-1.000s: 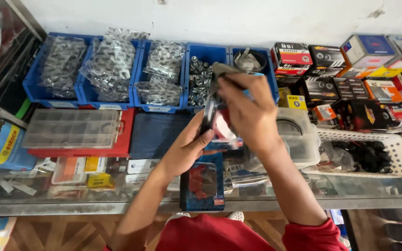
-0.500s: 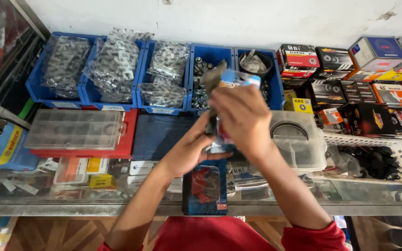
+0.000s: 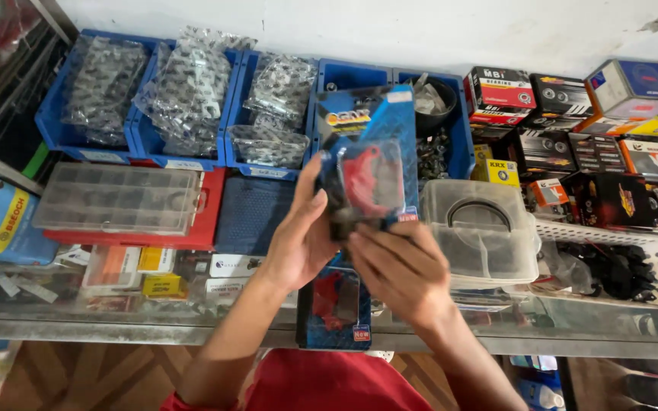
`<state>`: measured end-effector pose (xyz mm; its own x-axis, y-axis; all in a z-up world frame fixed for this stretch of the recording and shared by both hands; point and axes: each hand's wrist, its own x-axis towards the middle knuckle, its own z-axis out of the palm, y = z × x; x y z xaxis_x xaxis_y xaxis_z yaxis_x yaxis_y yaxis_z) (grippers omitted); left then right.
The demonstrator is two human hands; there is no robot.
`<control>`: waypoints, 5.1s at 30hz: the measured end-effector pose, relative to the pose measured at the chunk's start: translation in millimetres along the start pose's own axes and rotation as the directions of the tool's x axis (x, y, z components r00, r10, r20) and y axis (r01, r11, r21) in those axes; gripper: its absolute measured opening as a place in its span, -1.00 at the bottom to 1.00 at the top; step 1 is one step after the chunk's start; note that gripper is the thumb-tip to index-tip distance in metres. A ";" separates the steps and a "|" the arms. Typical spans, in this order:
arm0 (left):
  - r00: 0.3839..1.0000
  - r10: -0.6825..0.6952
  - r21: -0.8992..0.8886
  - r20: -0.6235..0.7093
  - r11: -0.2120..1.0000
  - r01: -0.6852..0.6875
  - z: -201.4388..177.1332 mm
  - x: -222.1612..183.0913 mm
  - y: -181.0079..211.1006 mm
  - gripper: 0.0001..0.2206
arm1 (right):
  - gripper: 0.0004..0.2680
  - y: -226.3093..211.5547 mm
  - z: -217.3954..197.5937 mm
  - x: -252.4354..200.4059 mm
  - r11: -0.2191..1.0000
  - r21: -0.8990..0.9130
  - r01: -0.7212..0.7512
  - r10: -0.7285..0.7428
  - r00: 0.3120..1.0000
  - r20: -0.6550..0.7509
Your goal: Cleaning and wiping down the packaging of motorcycle brake pads in a parts store.
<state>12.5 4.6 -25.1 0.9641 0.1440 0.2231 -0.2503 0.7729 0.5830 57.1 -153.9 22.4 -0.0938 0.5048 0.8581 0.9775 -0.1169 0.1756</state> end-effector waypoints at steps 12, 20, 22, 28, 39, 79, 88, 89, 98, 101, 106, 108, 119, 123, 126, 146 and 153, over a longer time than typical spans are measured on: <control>0.983 0.144 0.090 -0.112 0.987 -0.134 -11.3 4.6 -22.0 -0.53 | -0.90 15.5 -6.8 -13.8 0.879 0.152 -0.452 0.473 0.868 -0.151; 0.999 0.014 0.378 0.035 0.926 -0.026 1.5 -0.4 -17.2 -0.49 | -0.91 54.6 -16.6 -12.5 0.913 -0.012 -0.408 0.400 0.899 -0.177; 0.998 0.020 0.406 0.054 0.913 -0.040 5.9 1.5 -14.1 -0.47 | -0.93 53.0 -16.4 -16.3 0.917 -0.033 -0.398 0.386 0.905 -0.181; 0.998 0.052 0.285 -0.033 0.958 -0.040 -5.1 -2.2 -5.0 -0.50 | -0.92 41.6 -10.4 -40.3 0.846 0.112 -0.522 0.530 0.845 -0.073; 1.000 0.031 0.360 -0.004 0.932 -0.028 6.8 3.7 0.9 -0.47 | -0.91 26.3 -12.5 -42.3 0.852 0.138 -0.505 0.521 0.845 -0.118; 0.990 0.029 0.228 0.134 0.972 -0.059 -1.4 1.8 13.3 -0.57 | -0.91 25.0 1.8 -36.2 0.864 -0.039 -0.502 0.486 0.852 -0.194; 0.970 -0.118 0.598 0.211 0.801 -0.033 -18.4 -4.6 -0.3 -0.60 | -0.93 35.3 9.9 22.8 0.956 -0.128 -0.264 0.246 0.960 -0.136; 0.977 -0.137 0.545 0.165 0.838 0.026 -16.1 -3.6 7.0 -0.64 | -0.92 29.6 15.3 21.9 0.961 -0.080 -0.266 0.255 0.958 -0.129; 0.993 0.099 0.346 0.069 0.931 -0.117 -20.1 5.3 17.2 -0.74 | -0.89 15.8 29.8 -3.4 0.953 -0.052 -0.297 0.290 0.950 -0.114; 0.999 0.035 0.359 0.005 0.933 -0.034 -26.5 -2.0 -3.6 -0.74 | -0.84 13.1 26.2 8.2 0.946 -0.161 -0.280 0.278 0.960 -0.037; 0.992 0.089 0.247 -0.089 0.967 -0.064 -26.9 -3.1 11.5 -0.61 | -0.73 -5.9 40.4 -8.8 0.971 -0.025 -0.239 0.240 0.970 0.043; 0.995 0.074 0.417 -0.067 0.908 -0.039 -38.8 -9.8 14.4 -0.55 | -0.70 -0.1 33.9 -7.7 0.970 -0.066 -0.233 0.234 0.972 0.008; 0.988 0.136 0.255 -0.071 0.960 -0.114 -41.5 -10.5 -11.7 -0.60 | -0.72 -9.0 33.3 -27.2 0.929 -0.167 -0.331 0.347 0.935 0.074; 0.994 -0.017 0.399 -0.109 0.915 0.059 -22.9 -29.7 -9.2 -0.54 | -0.72 3.7 26.8 -27.6 0.876 -0.141 -0.461 0.469 0.883 0.025; 0.982 0.090 0.441 -0.165 0.897 -0.008 -0.5 -24.3 -2.7 -0.59 | -0.64 -3.5 29.2 -37.3 0.939 -0.068 -0.336 0.343 0.920 0.192; 0.983 0.181 0.328 0.030 0.927 -0.181 78.0 -8.3 -74.3 -0.28 | -0.45 4.6 -48.0 -49.6 0.619 0.613 -0.491 0.369 0.871 0.325; 0.987 0.162 -0.138 -0.011 0.977 -0.162 88.7 -7.7 -104.5 -0.17 | -0.13 25.7 -65.2 -55.1 0.706 0.577 -0.411 0.202 0.897 0.393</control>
<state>23.4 -132.1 -18.4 0.9118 0.2741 0.3058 -0.3885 0.8173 0.4256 75.0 -240.4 11.1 0.1871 0.7654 0.6158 0.8377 0.2031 -0.5070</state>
